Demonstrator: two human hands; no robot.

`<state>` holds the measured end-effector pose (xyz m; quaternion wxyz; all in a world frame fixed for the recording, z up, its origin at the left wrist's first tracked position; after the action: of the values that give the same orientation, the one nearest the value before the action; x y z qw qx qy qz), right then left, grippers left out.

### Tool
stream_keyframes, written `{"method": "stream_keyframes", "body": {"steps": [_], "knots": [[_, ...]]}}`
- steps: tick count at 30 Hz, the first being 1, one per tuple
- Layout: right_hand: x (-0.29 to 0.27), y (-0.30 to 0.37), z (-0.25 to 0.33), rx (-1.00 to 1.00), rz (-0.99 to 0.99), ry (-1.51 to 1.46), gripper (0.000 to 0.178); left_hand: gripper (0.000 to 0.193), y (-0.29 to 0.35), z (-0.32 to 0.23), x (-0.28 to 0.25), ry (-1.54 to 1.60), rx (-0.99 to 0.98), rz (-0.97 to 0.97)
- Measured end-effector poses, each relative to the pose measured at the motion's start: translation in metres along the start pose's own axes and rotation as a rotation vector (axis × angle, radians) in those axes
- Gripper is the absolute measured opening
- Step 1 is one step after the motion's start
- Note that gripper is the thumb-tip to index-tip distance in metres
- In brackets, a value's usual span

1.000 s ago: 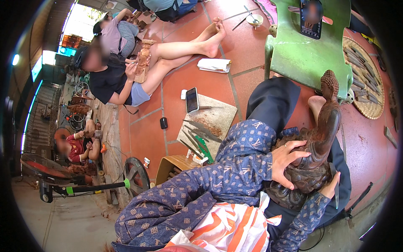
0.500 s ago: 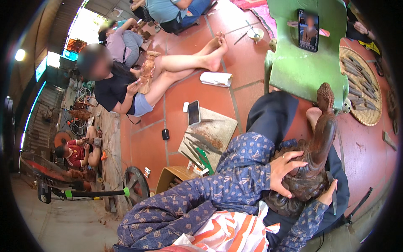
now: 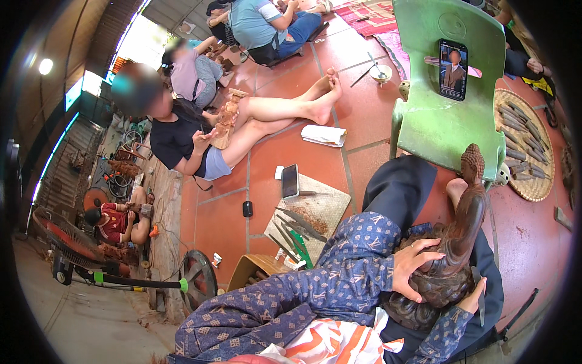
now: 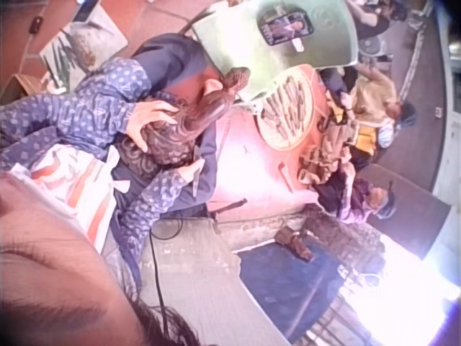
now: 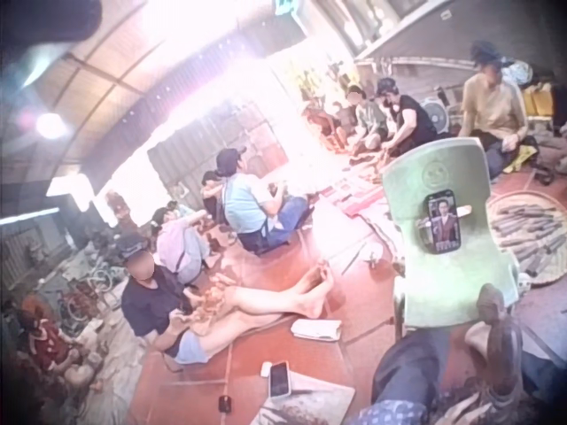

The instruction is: The person sits on the floor and carves a wooden figurine using a small knife. They hold the figurine with their left hand and carefully shape its surface with the knife in their right hand, occasionally adjusting their grip and the object's orientation.

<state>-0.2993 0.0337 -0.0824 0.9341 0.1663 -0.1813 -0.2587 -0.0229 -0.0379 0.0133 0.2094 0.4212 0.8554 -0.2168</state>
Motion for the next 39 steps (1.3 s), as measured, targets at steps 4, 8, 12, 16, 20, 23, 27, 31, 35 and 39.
{"method": "stream_keyframes", "body": {"steps": [4, 8, 12, 16, 20, 23, 27, 31, 35, 39], "knots": [[-0.007, -0.004, -0.003, -0.010, -0.004, -0.010, 0.056, 0.112, -0.003, 0.002, 0.003, 0.010, 0.018, 0.000], [-0.003, -0.002, -0.001, -0.037, 0.028, 0.023, 0.054, 0.111, -0.003, 0.000, 0.002, 0.025, 0.002, 0.013], [0.002, 0.002, 0.003, -0.017, 0.028, 0.016, 0.054, 0.111, -0.002, 0.000, 0.001, 0.025, 0.004, 0.012], [0.003, 0.003, 0.005, -0.023, 0.052, 0.010, 0.054, 0.111, -0.003, 0.000, 0.001, 0.024, 0.002, 0.017], [0.006, 0.005, 0.001, -0.035, 0.006, 0.016, 0.054, 0.111, 0.001, 0.000, 0.002, 0.009, 0.003, -0.001], [0.000, -0.002, -0.001, -0.052, 0.029, 0.044, 0.056, 0.111, -0.002, 0.004, 0.003, 0.011, 0.015, -0.002], [0.010, 0.005, 0.005, 0.008, 0.012, 0.033, 0.058, 0.111, -0.001, 0.003, 0.002, 0.012, -0.001, 0.003], [0.008, 0.006, 0.008, 0.016, 0.023, 0.052, 0.059, 0.112, -0.003, 0.003, 0.001, 0.022, -0.003, 0.015], [0.005, 0.004, 0.005, -0.003, 0.015, 0.048, 0.059, 0.112, -0.003, 0.003, 0.000, 0.024, 0.003, 0.014], [0.005, 0.004, 0.004, 0.001, 0.010, 0.031, 0.060, 0.112, -0.002, 0.002, 0.001, 0.027, 0.004, 0.009]]}}
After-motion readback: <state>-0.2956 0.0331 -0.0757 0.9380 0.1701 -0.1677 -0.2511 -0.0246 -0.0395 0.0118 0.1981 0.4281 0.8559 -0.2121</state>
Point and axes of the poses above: each hand's wrist, its own y-axis away from the middle knuckle, its own x-axis out of the palm, z = x × y, the point moved 4 cm from there along -y, towards the middle knuckle, and after that the axes turned 15 degrees about z, right-handed, at the moved point
